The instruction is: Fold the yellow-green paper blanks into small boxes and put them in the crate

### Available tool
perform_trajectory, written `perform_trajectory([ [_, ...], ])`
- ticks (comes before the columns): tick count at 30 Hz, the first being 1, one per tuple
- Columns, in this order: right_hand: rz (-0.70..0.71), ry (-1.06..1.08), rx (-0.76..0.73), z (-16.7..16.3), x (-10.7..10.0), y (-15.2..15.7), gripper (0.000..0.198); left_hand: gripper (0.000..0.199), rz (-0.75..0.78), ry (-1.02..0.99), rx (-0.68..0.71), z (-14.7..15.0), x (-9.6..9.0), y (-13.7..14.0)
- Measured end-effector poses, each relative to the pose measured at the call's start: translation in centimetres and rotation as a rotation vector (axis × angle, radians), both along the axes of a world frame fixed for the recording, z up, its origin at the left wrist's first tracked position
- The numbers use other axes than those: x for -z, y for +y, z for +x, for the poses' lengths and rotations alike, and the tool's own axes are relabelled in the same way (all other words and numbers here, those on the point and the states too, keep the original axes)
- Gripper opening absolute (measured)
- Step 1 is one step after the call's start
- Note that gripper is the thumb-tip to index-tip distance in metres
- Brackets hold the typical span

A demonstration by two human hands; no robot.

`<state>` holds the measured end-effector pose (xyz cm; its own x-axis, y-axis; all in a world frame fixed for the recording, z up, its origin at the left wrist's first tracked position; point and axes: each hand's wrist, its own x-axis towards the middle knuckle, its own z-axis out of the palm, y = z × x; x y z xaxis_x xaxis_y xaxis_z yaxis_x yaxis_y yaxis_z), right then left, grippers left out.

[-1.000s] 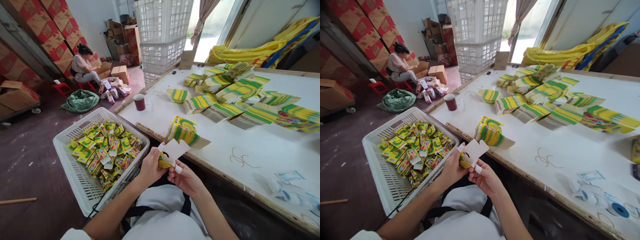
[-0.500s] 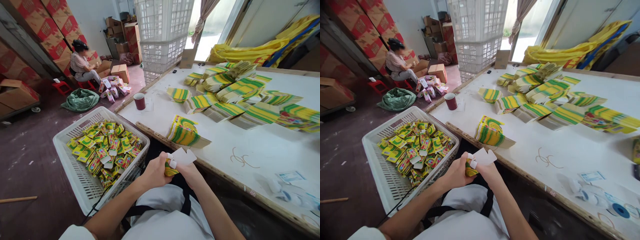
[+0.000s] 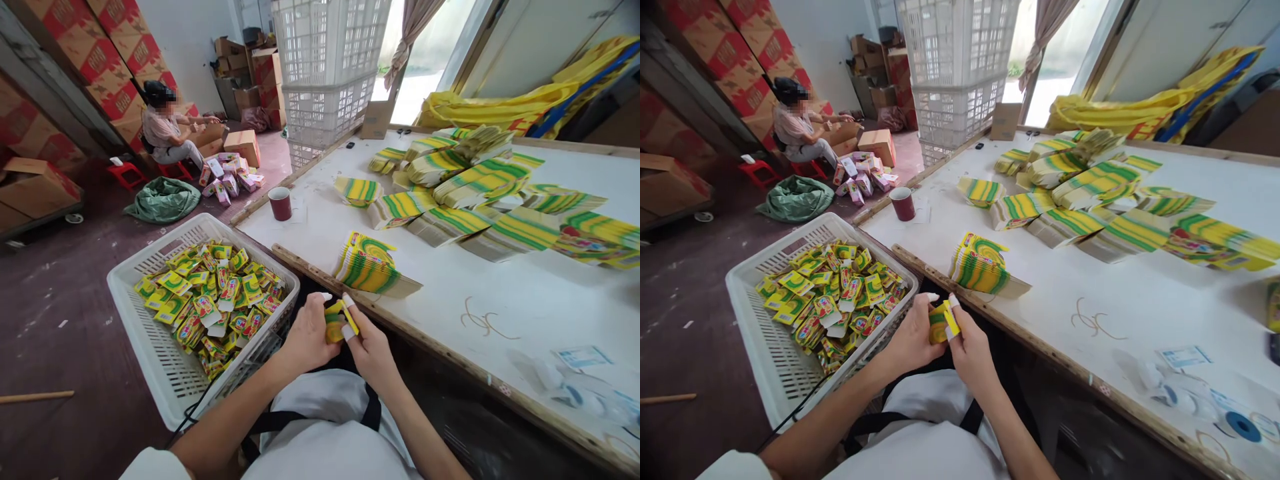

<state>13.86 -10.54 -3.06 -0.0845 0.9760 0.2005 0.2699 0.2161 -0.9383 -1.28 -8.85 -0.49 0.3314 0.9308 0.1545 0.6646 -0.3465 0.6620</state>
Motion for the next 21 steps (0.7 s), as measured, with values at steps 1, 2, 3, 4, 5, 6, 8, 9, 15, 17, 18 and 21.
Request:
perform_trajectory([
  [1,0.019,-0.005,0.053,0.1,0.1,0.3,0.050,0.062,0.025,0.032,-0.022,-0.2,-0.2,0.1],
  [2,0.047,-0.019,0.085,0.3,0.2,0.5,0.051,0.057,0.028,0.044,-0.028,-0.5,-0.5,0.3],
  [3,0.084,-0.045,0.089,0.6,0.3,0.7,0.053,0.051,0.014,0.033,-0.020,-0.7,-0.8,0.4],
  [4,0.127,-0.082,0.063,0.8,0.3,0.8,0.056,0.047,-0.006,0.003,-0.004,-1.0,-1.1,0.5],
  [5,0.172,-0.126,0.019,1.1,0.2,0.8,0.059,0.045,-0.020,-0.031,0.012,-1.2,-1.3,0.6],
  [6,0.212,-0.169,-0.029,1.3,0.2,0.8,0.060,0.045,-0.022,-0.059,0.023,-1.4,-1.6,0.7],
  [8,0.256,-0.238,-0.086,1.7,0.0,0.6,0.057,0.048,-0.002,-0.077,0.034,-1.6,-1.9,0.7],
  [9,0.263,-0.259,-0.091,1.8,0.0,0.6,0.051,0.049,0.008,-0.075,0.035,-1.6,-2.0,0.7],
  [15,0.322,-0.220,-0.168,3.2,-1.3,1.2,0.021,0.056,-0.002,-0.089,0.037,-1.9,-2.5,0.8],
  [17,0.341,-0.196,-0.222,3.5,-1.7,1.4,0.016,0.057,-0.003,-0.093,0.030,-1.9,-2.6,0.7],
  [18,0.343,-0.189,-0.229,3.6,-1.9,1.5,0.015,0.056,0.004,-0.093,0.029,-1.9,-2.7,0.7],
  [21,0.337,-0.171,-0.174,3.3,-2.0,1.5,0.015,0.054,0.036,-0.098,0.030,-1.7,-2.9,0.6],
])
